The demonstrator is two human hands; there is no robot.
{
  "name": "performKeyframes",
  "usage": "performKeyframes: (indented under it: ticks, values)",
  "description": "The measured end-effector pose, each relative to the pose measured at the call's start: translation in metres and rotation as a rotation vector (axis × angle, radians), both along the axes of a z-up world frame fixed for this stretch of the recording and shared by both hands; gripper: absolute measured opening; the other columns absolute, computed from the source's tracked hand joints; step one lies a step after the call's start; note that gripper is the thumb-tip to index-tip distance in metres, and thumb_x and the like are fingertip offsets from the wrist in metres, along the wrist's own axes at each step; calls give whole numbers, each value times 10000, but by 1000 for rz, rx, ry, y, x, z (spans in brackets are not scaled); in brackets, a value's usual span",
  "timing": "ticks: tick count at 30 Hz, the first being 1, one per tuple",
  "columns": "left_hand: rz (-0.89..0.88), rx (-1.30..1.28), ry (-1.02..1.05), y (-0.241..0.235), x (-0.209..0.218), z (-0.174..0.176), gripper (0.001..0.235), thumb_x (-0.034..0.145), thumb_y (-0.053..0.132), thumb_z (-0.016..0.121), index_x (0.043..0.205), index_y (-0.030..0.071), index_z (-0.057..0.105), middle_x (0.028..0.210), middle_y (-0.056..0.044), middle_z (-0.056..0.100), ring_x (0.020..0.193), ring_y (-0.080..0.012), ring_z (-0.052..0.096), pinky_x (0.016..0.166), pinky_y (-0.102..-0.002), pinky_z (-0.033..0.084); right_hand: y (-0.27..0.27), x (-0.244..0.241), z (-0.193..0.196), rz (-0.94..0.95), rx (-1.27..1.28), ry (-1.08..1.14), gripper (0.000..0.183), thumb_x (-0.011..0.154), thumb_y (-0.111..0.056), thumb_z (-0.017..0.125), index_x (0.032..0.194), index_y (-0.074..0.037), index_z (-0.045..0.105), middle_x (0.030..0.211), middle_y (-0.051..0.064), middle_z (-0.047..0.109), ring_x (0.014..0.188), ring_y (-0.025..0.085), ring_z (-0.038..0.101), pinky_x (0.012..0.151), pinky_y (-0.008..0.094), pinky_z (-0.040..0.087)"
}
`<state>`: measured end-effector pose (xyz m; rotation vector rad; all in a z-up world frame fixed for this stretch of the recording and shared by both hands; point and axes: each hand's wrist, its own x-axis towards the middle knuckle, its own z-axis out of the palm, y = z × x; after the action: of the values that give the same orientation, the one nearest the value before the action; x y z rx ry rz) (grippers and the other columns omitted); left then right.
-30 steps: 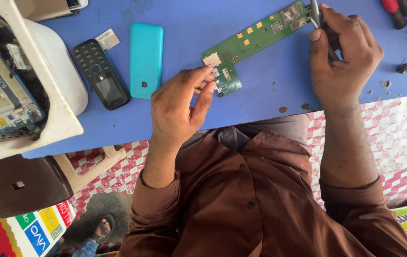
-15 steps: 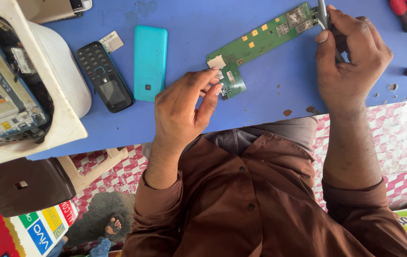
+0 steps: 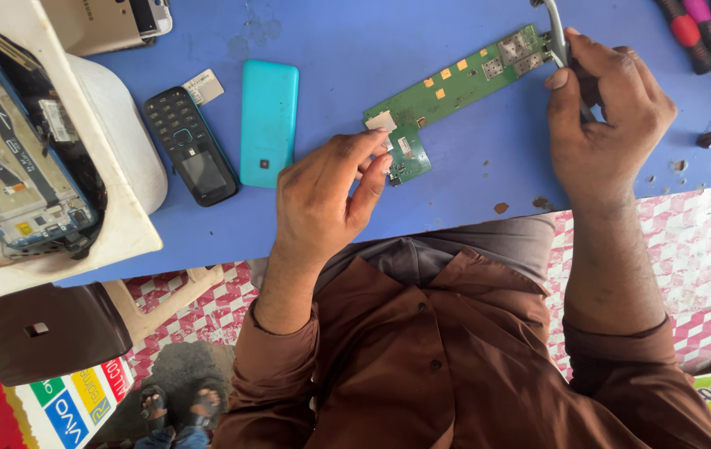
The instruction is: The person uses a toothbrush to scrub a green circuit board on a blue workbench. They repeatedly brush different areas of the board, occasionally pausing to adjust their grip or position the board.
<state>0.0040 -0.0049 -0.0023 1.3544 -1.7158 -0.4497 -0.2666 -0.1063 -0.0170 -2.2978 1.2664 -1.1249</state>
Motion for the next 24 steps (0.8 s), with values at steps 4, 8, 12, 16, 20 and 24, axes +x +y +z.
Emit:
performKeyframes:
  ticks: [4, 8, 12, 16, 20, 24]
  values:
    - [-7, -8, -6, 0, 1, -1, 254, 1026, 34, 737, 1250, 31, 617, 1017, -62, 725, 795, -160, 710, 708, -307, 569, 0, 1, 0, -3, 0, 0, 221, 1033, 98, 665, 1252, 79, 685, 987, 146, 697, 824, 171, 688, 717, 256, 532]
    - [-7, -5, 4, 0, 0, -2, 260, 1019, 38, 745, 1247, 32, 620, 1020, -65, 726, 788, -161, 709, 694, -297, 571, 1, -1, -1, 2, 6, -4, 225, 1039, 100, 660, 1262, 75, 685, 999, 143, 699, 831, 170, 688, 725, 258, 532]
    - [-4, -24, -13, -1, 0, -1, 255, 1016, 40, 754, 1233, 39, 618, 1039, -72, 732, 784, -165, 707, 694, -303, 567, 0, -1, -1, 3, -10, 18, 217, 1043, 86, 664, 1257, 75, 692, 971, 137, 689, 813, 170, 678, 709, 264, 517]
    - [7, -38, -22, 1, 0, 0, 268, 1023, 66, 748, 1257, 51, 619, 1034, -69, 726, 807, -178, 712, 720, -317, 581, 0, -5, -5, 2, -16, 33, 189, 1070, 56, 677, 1257, 73, 706, 962, 138, 690, 791, 173, 667, 688, 267, 500]
    - [15, -50, -30, 2, 1, -1, 269, 1052, 100, 731, 1287, 65, 605, 1006, -55, 714, 843, -203, 717, 696, -313, 584, -2, -12, -14, 10, -5, 30, 204, 1088, 36, 672, 1281, 82, 718, 984, 140, 703, 799, 174, 669, 682, 265, 487]
    - [16, -67, -46, 2, 1, -6, 258, 1056, 114, 730, 1260, 67, 581, 982, -48, 718, 816, -191, 714, 683, -318, 580, -1, -18, -22, 11, 42, -17, 278, 1055, -1, 649, 1300, 108, 722, 982, 140, 709, 767, 158, 638, 660, 265, 470]
